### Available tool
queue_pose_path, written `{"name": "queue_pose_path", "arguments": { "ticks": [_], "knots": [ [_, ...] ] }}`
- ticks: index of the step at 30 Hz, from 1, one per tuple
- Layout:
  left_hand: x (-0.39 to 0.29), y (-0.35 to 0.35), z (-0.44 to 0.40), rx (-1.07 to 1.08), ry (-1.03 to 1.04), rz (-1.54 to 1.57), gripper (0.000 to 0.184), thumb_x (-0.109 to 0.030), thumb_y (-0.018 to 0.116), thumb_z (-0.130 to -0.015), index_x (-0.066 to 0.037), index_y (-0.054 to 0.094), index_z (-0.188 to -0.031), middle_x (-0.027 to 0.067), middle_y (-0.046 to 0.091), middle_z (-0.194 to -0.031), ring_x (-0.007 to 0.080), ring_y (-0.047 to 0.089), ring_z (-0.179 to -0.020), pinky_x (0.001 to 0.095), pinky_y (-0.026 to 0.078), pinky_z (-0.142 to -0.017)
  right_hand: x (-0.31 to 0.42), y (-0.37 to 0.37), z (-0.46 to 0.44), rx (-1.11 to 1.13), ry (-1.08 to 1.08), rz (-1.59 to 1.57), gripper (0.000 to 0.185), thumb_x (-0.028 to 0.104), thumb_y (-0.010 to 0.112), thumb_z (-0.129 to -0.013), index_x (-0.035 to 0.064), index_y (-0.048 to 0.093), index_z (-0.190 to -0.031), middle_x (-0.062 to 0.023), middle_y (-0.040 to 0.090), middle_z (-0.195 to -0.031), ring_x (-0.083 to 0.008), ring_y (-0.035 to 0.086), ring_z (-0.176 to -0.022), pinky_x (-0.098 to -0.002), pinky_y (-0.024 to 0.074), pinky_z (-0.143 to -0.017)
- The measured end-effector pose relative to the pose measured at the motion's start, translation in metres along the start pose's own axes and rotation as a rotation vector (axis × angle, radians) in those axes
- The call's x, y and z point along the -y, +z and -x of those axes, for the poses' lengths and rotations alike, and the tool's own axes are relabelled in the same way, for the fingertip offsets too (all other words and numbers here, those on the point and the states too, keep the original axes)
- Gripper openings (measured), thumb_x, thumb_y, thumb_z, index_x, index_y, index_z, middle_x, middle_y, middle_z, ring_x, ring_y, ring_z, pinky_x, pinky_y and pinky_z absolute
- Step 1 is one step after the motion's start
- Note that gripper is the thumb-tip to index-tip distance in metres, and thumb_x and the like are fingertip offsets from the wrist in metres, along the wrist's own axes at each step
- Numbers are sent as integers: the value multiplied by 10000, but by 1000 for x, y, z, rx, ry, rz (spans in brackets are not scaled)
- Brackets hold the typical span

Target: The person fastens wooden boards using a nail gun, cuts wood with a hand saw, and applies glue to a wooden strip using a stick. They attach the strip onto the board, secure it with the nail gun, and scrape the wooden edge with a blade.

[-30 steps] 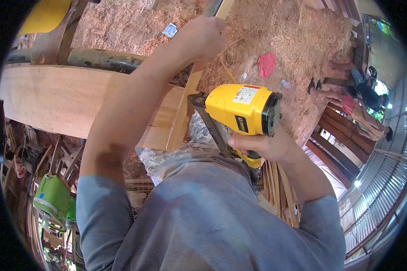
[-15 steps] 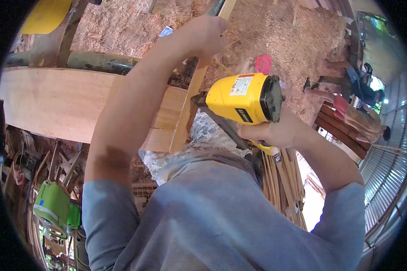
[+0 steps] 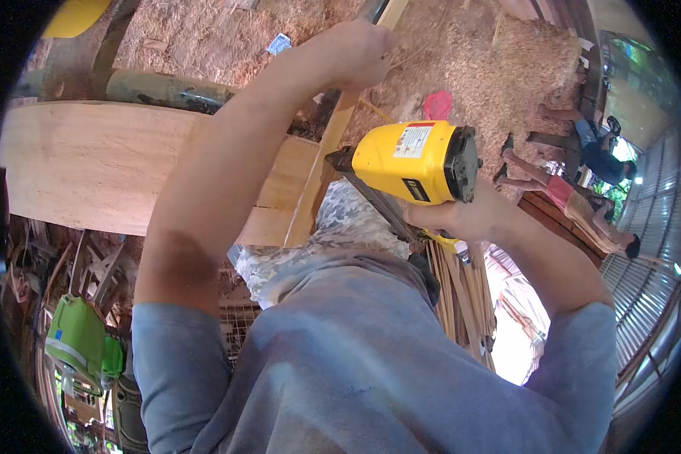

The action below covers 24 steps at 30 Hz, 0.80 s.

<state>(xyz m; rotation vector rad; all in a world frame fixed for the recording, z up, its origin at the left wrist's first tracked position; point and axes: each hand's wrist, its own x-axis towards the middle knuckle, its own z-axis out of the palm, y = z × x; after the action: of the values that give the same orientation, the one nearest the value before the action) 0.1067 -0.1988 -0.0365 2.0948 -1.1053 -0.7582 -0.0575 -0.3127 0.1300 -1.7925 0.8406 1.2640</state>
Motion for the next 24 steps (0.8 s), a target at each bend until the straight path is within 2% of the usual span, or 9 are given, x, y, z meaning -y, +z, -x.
{"name": "queue_pose_path", "arguments": {
  "ticks": [2, 3, 5, 9, 12, 14, 18, 20, 24],
  "knots": [
    [0, 3, -1, -31, 29, -52, 307, -171, 551, -858, -32, 677, -1101, 229, 717, -963, 381, 711, -912, 466, 577, -829, -4, 1, -1, -24, -71, -24, 333, 87, 774, -800, 36, 661, -1109, -8, 665, -810, -91, 607, -658, -264, 489, -576],
    [0, 6, -2, -29, 29, -53, 307, -171, 551, -858, -32, 677, -1101, 229, 717, -963, 381, 711, -912, 466, 577, -829, -4, 1, -1, -23, -71, -26, 333, 87, 774, -800, 36, 661, -1109, -8, 665, -810, -91, 607, -658, -264, 489, -576],
    [0, 7, -4, -51, -8, -40, 303, -176, 547, -865, -32, 676, -1099, 228, 717, -959, 380, 711, -913, 467, 577, -826, -3, -2, 2, -29, -76, -23, 346, 81, 775, -804, 46, 664, -1130, -18, 686, -893, -95, 632, -738, -266, 511, -630],
    [-8, -7, 8, -23, -41, 6, 299, -200, 561, -874, -26, 680, -1086, 230, 715, -958, 383, 710, -915, 470, 574, -827, -6, -5, 3, 21, -160, -4, 366, 82, 776, -813, 54, 662, -1160, -17, 691, -955, -102, 644, -812, -279, 526, -691],
    [-7, -10, 12, -70, 20, 27, 291, -216, 584, -878, -15, 683, -1064, 238, 710, -960, 385, 708, -921, 470, 571, -825, -2, -5, 8, 1, -71, 26, 374, 101, 772, -819, 50, 657, -1171, -11, 696, -972, -113, 650, -848, -294, 532, -743],
    [-2, -7, 11, -77, 23, 11, 275, -213, 601, -876, -5, 681, -1038, 241, 709, -948, 388, 708, -915, 468, 569, -823, -11, -4, 2, -48, -304, 180, 387, 119, 768, -823, 49, 657, -1187, -15, 700, -985, -114, 650, -872, -307, 532, -784],
    [-6, -12, 15, -54, 37, -14, 270, -199, 595, -877, -2, 677, -1042, 244, 709, -957, 385, 709, -914, 465, 569, -828, 1, -4, 6, 8, -142, 200, 412, 127, 764, -823, 47, 651, -1211, -34, 706, -1021, -121, 653, -915, -312, 528, -824],
    [-6, -13, 17, -59, 4, 17, 274, -199, 589, -878, -2, 677, -1046, 244, 711, -965, 382, 710, -911, 464, 570, -831, -5, -3, 2, -13, -328, 253, 428, 118, 756, -824, 46, 642, -1229, -43, 707, -1033, -125, 652, -927, -312, 526, -832],
    [-5, -10, 14, -70, -8, 16, 270, -194, 585, -876, -1, 678, -1042, 241, 712, -961, 381, 713, -902, 465, 573, -827, -9, -5, -1, -36, -368, 248, 427, 115, 754, -822, 41, 639, -1227, -39, 706, -1034, -130, 651, -924, -312, 525, -827]
  ]
}}
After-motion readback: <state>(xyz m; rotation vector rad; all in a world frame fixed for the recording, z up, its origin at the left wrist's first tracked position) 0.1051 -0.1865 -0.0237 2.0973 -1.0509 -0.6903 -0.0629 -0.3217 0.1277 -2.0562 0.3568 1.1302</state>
